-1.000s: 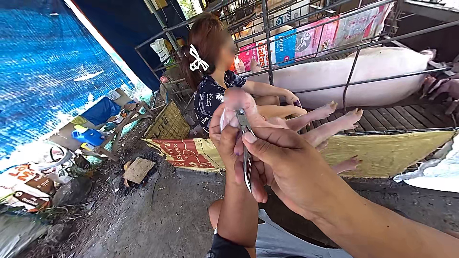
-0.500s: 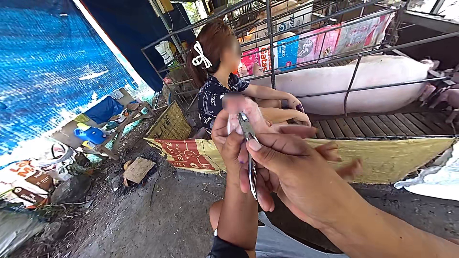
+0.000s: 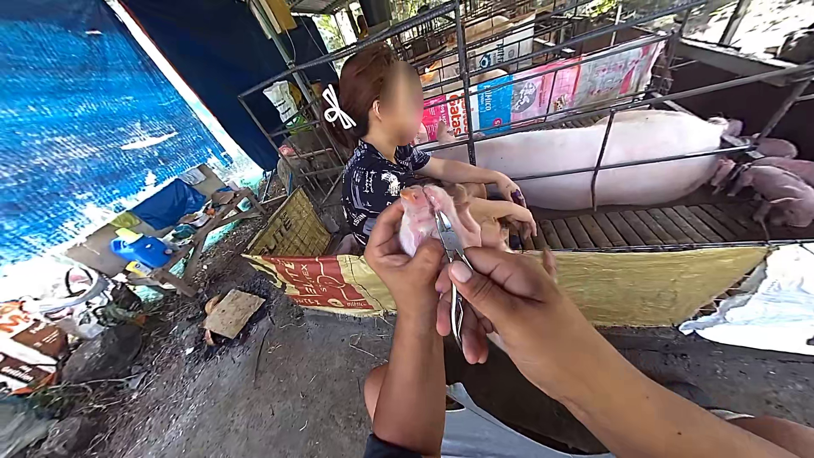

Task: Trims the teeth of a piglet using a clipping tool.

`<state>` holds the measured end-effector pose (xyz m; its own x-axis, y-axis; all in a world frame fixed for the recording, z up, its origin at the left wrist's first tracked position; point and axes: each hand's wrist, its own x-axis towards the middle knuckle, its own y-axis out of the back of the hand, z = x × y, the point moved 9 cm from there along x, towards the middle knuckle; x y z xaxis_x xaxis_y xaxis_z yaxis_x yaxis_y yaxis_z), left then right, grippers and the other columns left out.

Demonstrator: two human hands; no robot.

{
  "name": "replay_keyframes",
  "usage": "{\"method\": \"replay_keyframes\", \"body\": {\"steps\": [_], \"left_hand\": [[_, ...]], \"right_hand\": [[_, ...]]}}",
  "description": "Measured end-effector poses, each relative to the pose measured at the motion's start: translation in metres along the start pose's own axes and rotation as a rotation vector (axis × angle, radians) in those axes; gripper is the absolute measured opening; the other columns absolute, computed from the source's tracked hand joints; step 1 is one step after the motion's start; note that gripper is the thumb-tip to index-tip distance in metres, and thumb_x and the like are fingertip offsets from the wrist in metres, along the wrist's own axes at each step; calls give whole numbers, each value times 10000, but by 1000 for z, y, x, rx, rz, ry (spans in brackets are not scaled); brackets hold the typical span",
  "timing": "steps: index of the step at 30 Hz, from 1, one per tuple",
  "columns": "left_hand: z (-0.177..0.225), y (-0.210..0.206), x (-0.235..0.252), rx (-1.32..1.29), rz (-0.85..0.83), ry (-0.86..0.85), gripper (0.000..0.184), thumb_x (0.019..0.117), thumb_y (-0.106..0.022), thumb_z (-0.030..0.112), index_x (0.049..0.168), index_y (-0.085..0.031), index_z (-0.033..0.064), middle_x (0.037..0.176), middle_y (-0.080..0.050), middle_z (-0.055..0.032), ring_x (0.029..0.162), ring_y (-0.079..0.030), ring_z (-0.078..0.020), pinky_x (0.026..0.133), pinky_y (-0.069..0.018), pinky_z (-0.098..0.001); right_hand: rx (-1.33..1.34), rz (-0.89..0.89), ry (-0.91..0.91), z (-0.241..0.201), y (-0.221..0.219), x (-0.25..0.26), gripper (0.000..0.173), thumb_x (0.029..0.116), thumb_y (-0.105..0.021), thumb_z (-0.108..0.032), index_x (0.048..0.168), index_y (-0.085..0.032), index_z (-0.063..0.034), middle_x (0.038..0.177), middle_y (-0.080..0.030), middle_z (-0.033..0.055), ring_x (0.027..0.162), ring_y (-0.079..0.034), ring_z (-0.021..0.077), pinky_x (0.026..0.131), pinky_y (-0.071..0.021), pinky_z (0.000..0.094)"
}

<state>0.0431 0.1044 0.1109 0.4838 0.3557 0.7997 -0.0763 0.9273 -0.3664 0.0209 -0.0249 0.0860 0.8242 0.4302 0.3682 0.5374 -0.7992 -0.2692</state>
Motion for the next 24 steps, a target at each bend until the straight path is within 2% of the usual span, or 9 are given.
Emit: {"method": "replay_keyframes", "body": {"steps": [3, 7, 10, 13, 16, 18, 20, 24], "left_hand": [[4, 3, 7, -15, 13, -37, 385, 814, -823, 89, 1179, -705, 54, 1002, -751, -20, 864, -715, -60, 764, -610, -230], [2, 2, 8, -107, 10, 37, 338, 848, -777, 68, 1175, -694, 42, 949, -745, -45, 775, -711, -58, 676, -604, -214], [-4, 2, 6, -171, 16, 85, 272, 871, -729, 41, 1141, -702, 31, 884, -735, -51, 713, -695, -53, 626, -592, -206], [-12, 6, 8, -186, 25, 90, 233, 907, -678, 66, 1138, -699, 41, 890, -730, -44, 735, -699, -56, 641, -594, -214], [-11, 7, 12, -191, 33, 73, 217, 920, -698, 111, 1126, -698, 43, 888, -728, -39, 729, -699, -61, 646, -595, -218], [-9, 7, 14, -179, 14, 53, 248, 906, -707, 77, 1148, -699, 22, 921, -734, -55, 752, -703, -71, 662, -599, -223], [-11, 8, 13, -178, 3, 57, 275, 886, -716, 52, 1160, -708, 28, 913, -738, -50, 732, -697, -58, 641, -592, -208], [-13, 7, 2, -216, 11, 110, 277, 858, -770, 98, 1130, -738, 55, 895, -748, -35, 729, -702, -44, 639, -591, -203]], "right_hand": [[-62, -19, 44, -6, -4, -1, 282, 1103, -444, -198, 1003, -645, -28, 795, -702, 79, 527, -640, 136, 430, -546, 231], [-255, 13, 141, -15, -3, 2, 260, 1100, -461, -220, 1020, -659, -71, 785, -700, 16, 541, -637, 99, 439, -542, 203], [-266, -9, 56, -12, 0, 8, 238, 1092, -486, -227, 1040, -671, -85, 759, -682, 19, 522, -615, 89, 426, -511, 190], [-306, -38, -5, -11, 2, 13, 227, 1088, -502, -235, 988, -660, -107, 718, -675, 8, 500, -599, 70, 416, -481, 170], [-299, -75, -42, -13, 4, 18, 236, 1091, -497, -232, 973, -652, -98, 710, -680, 29, 485, -596, 84, 410, -478, 181], [-281, -104, -70, -16, 4, 20, 246, 1094, -491, -227, 981, -653, -81, 718, -685, 49, 487, -612, 103, 409, -500, 191], [-297, -128, -73, -18, 4, 22, 249, 1095, -490, -228, 983, -655, -80, 724, -688, 45, 483, -607, 97, 408, -497, 187], [-304, -95, -75, -23, 6, 18, 253, 1091, -498, -249, 993, -684, -108, 706, -675, 33, 481, -601, 101, 408, -498, 194]]}}
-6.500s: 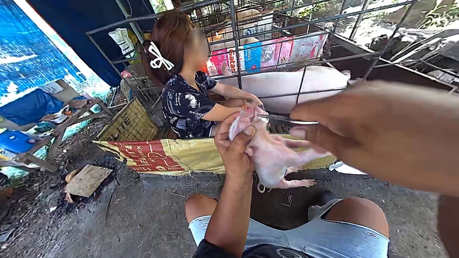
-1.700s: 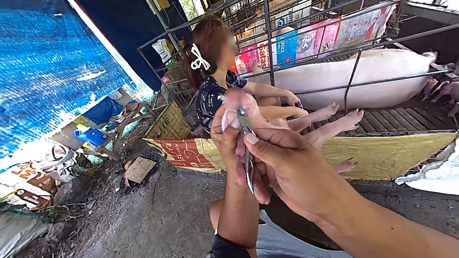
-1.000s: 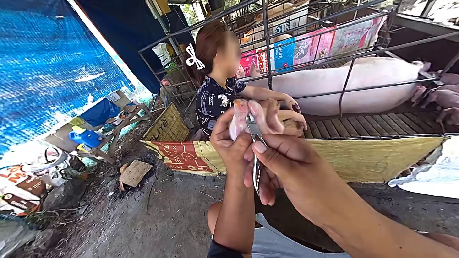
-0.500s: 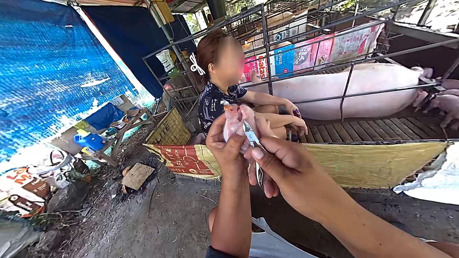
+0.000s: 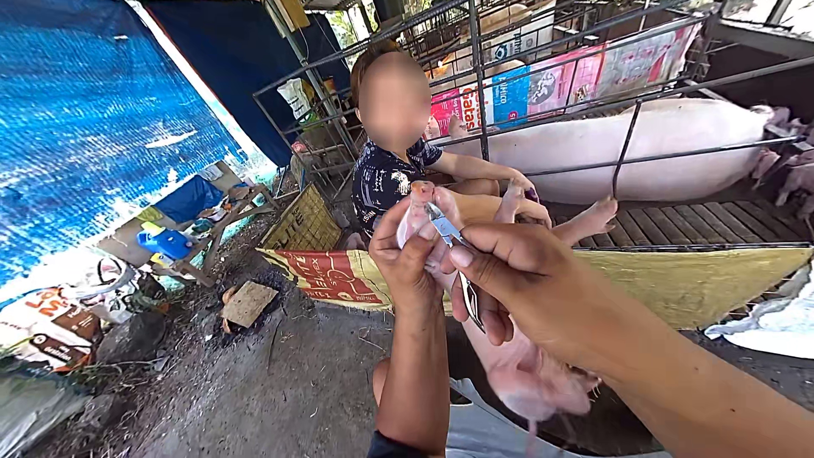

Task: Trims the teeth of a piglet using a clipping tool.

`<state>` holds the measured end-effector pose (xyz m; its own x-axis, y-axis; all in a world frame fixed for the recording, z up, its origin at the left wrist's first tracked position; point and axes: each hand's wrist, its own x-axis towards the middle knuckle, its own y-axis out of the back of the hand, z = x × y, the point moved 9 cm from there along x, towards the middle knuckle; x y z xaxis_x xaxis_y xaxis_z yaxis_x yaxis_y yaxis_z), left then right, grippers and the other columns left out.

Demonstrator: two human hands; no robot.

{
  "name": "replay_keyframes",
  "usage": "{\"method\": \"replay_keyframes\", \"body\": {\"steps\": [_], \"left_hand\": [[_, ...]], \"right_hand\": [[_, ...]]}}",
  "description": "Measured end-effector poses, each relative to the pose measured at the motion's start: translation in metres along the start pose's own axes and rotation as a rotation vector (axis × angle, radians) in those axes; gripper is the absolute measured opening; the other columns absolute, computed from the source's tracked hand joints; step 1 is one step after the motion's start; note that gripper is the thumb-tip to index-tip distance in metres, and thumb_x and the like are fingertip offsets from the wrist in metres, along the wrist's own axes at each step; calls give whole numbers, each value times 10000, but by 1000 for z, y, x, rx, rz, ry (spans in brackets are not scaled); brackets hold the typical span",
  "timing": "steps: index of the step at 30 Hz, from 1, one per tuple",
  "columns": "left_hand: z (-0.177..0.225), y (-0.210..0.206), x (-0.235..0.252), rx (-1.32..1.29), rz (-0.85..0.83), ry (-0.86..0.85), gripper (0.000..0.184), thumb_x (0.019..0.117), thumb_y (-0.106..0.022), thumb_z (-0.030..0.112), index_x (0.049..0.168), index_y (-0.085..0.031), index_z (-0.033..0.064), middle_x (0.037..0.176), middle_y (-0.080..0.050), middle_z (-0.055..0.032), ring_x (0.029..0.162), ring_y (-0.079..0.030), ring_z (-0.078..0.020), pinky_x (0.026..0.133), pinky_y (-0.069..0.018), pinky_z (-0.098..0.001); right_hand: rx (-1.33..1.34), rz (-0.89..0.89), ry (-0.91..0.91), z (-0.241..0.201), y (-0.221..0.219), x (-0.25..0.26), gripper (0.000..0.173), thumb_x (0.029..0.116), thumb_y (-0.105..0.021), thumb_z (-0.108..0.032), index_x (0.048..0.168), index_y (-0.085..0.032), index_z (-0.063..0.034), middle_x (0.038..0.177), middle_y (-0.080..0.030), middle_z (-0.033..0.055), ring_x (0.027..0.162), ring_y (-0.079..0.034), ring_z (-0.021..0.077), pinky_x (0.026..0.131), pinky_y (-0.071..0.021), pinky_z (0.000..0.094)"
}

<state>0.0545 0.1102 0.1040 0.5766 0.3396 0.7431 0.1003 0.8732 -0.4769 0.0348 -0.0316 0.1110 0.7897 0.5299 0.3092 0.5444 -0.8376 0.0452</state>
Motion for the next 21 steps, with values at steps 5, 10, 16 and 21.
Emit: {"method": "replay_keyframes", "body": {"steps": [5, 10, 16, 21], "left_hand": [[11, -9, 0, -4, -33, -12, 299, 874, -770, 130, 1150, -713, 31, 904, -736, -44, 727, -697, -55, 635, -590, -206], [11, -13, 6, -13, -47, -35, 274, 885, -747, 89, 1149, -707, 28, 887, -732, -47, 702, -689, -48, 616, -587, -203], [8, -12, 4, -49, -28, -5, 304, 896, -752, 143, 1176, -699, 36, 938, -740, -48, 779, -713, -66, 682, -604, -223], [13, -15, 4, -65, -44, -13, 302, 895, -749, 141, 1172, -698, 32, 940, -739, -56, 799, -716, -75, 699, -607, -232]], "right_hand": [[18, 8, 22, -7, -1, -8, 254, 1087, -498, -239, 986, -690, -106, 726, -697, 47, 474, -613, 112, 376, -495, 201], [63, 11, -1, -6, 1, -5, 248, 1089, -493, -212, 984, -676, -80, 738, -702, 71, 483, -633, 131, 394, -527, 219], [53, -10, 0, -10, 1, -7, 254, 1084, -504, -224, 963, -685, -93, 690, -678, 53, 452, -602, 111, 364, -493, 205], [70, -11, 26, -13, -2, -9, 273, 1087, -501, -231, 946, -686, -87, 701, -680, 57, 457, -595, 105, 364, -484, 197]]}}
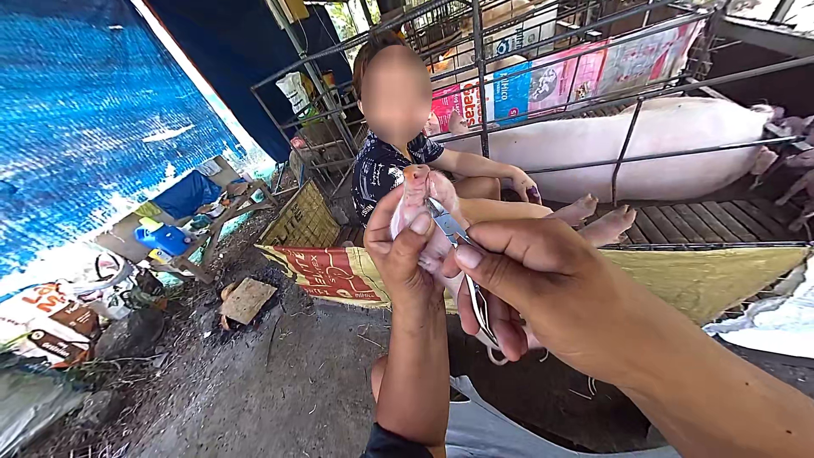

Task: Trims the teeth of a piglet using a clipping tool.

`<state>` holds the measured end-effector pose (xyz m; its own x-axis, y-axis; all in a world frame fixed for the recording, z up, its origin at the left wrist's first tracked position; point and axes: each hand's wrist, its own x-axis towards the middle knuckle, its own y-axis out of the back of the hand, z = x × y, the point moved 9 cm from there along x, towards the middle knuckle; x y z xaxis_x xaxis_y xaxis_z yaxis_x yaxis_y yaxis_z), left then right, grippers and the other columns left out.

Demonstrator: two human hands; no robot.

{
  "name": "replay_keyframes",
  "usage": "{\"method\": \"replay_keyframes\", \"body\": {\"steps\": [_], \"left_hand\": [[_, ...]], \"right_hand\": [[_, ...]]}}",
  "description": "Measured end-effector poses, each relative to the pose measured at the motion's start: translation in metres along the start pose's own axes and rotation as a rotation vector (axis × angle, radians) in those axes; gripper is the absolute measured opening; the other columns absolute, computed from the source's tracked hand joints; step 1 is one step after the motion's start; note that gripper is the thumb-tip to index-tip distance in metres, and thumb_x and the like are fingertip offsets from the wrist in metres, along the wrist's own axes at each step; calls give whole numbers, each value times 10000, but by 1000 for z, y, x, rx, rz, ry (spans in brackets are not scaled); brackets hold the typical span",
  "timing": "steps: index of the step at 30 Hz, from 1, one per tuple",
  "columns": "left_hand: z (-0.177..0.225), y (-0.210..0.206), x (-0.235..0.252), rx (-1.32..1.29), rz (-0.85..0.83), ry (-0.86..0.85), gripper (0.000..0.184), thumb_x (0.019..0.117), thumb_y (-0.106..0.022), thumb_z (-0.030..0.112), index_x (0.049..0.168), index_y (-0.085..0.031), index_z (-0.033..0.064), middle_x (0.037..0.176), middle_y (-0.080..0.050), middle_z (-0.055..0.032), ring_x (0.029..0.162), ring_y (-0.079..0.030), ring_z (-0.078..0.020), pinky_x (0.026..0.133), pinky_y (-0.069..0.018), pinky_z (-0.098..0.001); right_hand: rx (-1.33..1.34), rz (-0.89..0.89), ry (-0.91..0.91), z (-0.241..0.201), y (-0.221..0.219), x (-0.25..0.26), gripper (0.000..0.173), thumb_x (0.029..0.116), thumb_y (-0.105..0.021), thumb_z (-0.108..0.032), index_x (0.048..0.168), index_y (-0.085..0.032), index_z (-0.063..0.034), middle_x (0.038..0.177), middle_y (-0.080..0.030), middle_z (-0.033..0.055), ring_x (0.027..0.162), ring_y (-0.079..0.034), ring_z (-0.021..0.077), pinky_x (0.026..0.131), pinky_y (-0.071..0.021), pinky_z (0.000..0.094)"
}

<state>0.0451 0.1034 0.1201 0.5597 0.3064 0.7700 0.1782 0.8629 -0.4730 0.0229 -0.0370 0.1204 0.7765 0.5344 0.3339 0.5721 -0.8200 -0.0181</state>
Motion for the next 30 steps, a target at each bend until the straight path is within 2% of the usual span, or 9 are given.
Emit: {"method": "replay_keyframes", "body": {"steps": [7, 11, 16, 22, 26, 30], "left_hand": [[1, -3, 1, -10, 5, 3, 288, 894, -749, 144, 1159, -704, 40, 923, -735, -51, 772, -707, -67, 672, -598, -221], [0, -5, 0, -33, 11, 18, 282, 878, -737, 101, 1152, -706, 41, 902, -734, -55, 756, -709, -74, 670, -601, -227], [2, -7, 0, -52, -11, 17, 280, 874, -734, 94, 1151, -716, 56, 921, -735, -47, 775, -705, -68, 685, -596, -226], [5, -9, 0, -29, -15, -1, 268, 882, -734, 92, 1145, -719, 43, 908, -741, -43, 754, -706, -56, 668, -594, -210], [3, -7, 0, -15, -22, -7, 288, 884, -729, 94, 1166, -710, 39, 952, -740, -62, 802, -714, -76, 700, -603, -234], [-4, -4, 1, -6, -24, -2, 286, 888, -734, 100, 1164, -702, 28, 942, -736, -66, 786, -712, -77, 679, -602, -230]], "right_hand": [[33, -6, 12, -1, -1, 1, 262, 1086, -498, -211, 969, -684, -69, 714, -687, 69, 471, -616, 114, 384, -511, 204], [29, -12, 5, -2, 0, 0, 257, 1090, -489, -212, 983, -675, -70, 725, -692, 68, 469, -611, 112, 376, -497, 200], [1, -16, 17, -7, -3, -1, 268, 1089, -499, -228, 950, -677, -83, 708, -683, 64, 459, -596, 110, 370, -482, 196], [32, -7, 11, -5, -1, -3, 269, 1088, -495, -213, 966, -687, -68, 712, -689, 68, 469, -611, 108, 373, -492, 197], [17, -11, -12, -4, 1, -1, 266, 1090, -486, -206, 965, -676, -68, 707, -687, 70, 465, -606, 107, 375, -487, 191], [-8, 12, -21, 1, 5, 2, 267, 1089, -493, -210, 955, -680, -74, 703, -680, 67, 452, -584, 104, 367, -464, 186]]}}
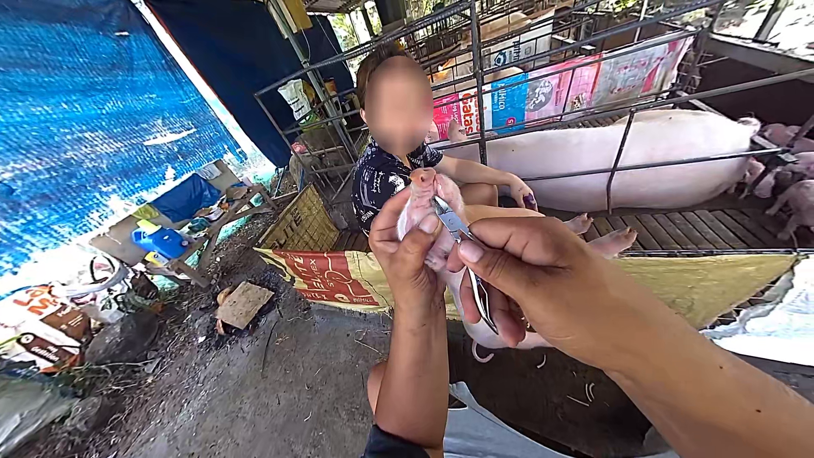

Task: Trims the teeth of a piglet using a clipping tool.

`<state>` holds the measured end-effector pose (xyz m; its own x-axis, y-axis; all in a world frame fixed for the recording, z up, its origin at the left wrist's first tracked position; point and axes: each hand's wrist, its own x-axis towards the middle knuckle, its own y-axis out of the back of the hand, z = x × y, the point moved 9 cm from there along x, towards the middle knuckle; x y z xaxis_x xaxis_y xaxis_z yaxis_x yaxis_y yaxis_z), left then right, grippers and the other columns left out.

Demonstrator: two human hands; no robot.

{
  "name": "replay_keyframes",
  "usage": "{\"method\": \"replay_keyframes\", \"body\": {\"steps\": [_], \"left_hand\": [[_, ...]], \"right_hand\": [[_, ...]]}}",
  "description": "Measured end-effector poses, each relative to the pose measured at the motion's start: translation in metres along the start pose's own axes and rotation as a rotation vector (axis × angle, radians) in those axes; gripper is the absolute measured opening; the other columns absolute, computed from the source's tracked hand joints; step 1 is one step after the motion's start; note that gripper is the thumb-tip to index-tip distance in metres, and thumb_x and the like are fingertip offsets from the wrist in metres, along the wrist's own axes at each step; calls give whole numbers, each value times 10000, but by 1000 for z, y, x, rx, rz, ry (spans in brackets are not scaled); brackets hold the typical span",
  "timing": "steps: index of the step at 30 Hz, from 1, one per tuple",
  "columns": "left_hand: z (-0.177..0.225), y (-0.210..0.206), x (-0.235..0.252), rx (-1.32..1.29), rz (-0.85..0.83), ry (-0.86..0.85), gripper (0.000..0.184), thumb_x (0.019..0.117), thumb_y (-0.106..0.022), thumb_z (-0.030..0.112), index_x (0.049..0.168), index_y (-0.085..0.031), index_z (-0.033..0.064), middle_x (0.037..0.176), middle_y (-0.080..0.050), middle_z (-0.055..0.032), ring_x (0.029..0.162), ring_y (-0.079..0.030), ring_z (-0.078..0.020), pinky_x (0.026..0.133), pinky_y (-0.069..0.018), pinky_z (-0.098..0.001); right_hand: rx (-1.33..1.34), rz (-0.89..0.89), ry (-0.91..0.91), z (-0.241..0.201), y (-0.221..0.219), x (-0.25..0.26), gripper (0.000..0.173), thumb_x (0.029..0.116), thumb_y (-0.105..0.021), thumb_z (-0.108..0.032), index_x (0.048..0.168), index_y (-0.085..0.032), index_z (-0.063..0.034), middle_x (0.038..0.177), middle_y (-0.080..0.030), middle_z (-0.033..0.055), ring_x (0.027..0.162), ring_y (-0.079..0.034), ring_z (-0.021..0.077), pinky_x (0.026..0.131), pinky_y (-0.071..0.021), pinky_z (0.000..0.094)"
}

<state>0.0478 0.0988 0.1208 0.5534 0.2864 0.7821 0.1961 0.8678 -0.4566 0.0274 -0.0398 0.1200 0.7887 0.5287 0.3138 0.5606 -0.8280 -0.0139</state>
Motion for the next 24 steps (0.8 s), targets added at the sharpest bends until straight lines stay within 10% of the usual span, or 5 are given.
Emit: {"method": "replay_keyframes", "body": {"steps": [15, 24], "left_hand": [[-28, 13, 0, 24, 28, 79, 251, 888, -717, 82, 1137, -707, 54, 749, -686, -4, 534, -600, -11, 501, -530, -166], [-33, 15, 0, 9, 19, 85, 225, 917, -684, 83, 1137, -698, 37, 841, -710, -32, 649, -661, -35, 581, -567, -187]], "right_hand": [[306, -32, -123, 30, 5, 14, 295, 1099, -452, -165, 980, -669, -5, 715, -687, 113, 466, -605, 89, 394, -486, 173], [277, -11, -153, 32, 8, 16, 287, 1099, -462, -181, 992, -671, -15, 719, -690, 119, 472, -619, 108, 399, -504, 187]]}}
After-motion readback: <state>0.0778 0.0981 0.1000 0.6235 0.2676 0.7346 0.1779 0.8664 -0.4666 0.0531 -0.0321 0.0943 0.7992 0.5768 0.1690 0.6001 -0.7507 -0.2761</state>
